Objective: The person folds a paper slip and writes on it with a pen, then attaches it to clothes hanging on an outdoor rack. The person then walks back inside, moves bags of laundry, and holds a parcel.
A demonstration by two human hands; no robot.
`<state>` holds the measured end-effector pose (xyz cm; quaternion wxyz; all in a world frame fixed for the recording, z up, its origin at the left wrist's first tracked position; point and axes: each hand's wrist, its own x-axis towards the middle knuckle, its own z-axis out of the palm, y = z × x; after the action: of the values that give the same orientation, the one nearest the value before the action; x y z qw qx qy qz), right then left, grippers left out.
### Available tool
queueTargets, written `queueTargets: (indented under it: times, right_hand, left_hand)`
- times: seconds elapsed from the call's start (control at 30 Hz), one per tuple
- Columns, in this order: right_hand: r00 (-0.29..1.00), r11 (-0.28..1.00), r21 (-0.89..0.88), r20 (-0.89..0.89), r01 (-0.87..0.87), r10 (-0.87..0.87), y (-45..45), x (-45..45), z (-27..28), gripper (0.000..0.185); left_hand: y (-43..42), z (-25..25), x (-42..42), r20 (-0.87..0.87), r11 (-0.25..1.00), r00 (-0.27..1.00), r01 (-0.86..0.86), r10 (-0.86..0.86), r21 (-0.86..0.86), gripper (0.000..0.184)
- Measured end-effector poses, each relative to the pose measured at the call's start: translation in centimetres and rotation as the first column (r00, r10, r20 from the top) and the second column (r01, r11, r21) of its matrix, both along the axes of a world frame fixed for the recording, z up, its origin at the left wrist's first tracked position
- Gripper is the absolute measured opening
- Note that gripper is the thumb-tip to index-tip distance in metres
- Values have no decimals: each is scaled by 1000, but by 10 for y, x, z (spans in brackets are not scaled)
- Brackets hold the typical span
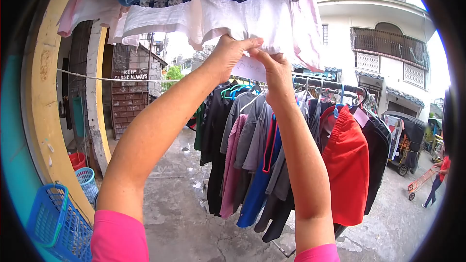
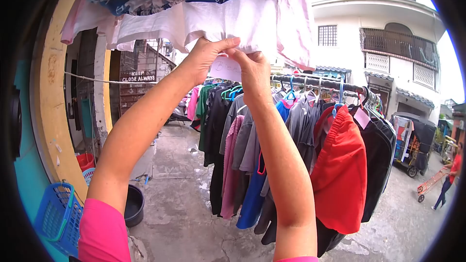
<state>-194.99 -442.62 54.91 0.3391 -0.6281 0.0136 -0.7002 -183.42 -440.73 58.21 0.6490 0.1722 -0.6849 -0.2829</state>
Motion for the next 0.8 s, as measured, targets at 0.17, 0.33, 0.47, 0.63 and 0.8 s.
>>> queueTargets:
  times: [0.17,0.33,0.47,0.63,0.8]
  right_hand:
    - [999,998,41,-21,-37,37,3,-1,2,20]
    - [999,999,22,-18,-43,43,7,0,-2,23]
    - [994,997,-13,-75,82,-83,-3,-7,-4,38]
    - [995,986,136,-13,-94,96,-7,-33,-60,59]
    - [997,966,258,-80,-2,24,-19,-56,-190,40]
  left_hand:
    - [6,-3,-8,-57,998,998,7,-11,-67,27]
    - [8,-3,-11,-122,1000,992,-20,19,-9,29]
    - [13,-5,-5,-38,998,998,-59,58,-34,53]
    - [8,-44,30,53,979,987,-141,150,-149,82]
    - [17,-139,96,264,976,943,-172,201,-131,57]
